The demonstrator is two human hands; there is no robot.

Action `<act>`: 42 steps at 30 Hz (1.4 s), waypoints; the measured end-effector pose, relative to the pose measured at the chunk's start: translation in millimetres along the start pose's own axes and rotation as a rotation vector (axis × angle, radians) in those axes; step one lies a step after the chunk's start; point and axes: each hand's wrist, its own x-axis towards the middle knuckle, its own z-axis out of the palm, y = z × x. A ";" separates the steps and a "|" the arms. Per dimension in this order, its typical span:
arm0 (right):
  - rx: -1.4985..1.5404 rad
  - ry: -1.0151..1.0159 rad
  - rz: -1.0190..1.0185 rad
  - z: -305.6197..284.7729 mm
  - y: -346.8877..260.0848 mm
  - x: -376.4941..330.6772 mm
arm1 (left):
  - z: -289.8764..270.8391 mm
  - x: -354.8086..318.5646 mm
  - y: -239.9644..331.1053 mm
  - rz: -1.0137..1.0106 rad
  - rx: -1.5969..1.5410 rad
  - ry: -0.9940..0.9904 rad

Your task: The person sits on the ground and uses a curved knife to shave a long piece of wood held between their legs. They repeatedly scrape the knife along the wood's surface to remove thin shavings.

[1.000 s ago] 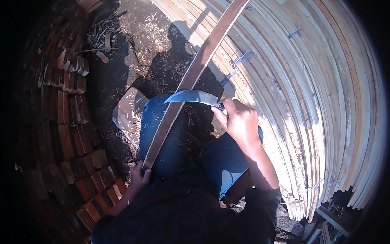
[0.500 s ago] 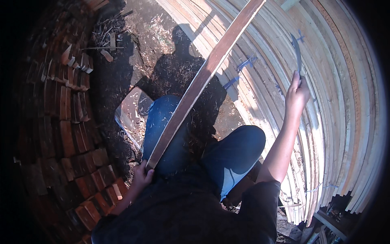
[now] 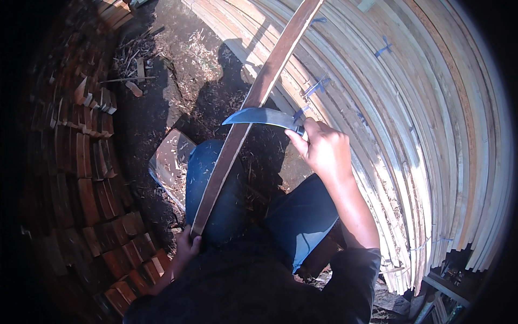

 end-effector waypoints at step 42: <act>-0.103 0.041 0.190 -24.4 54.3 79.3 | 2.6 -10.8 -8.4 0.033 0.069 0.035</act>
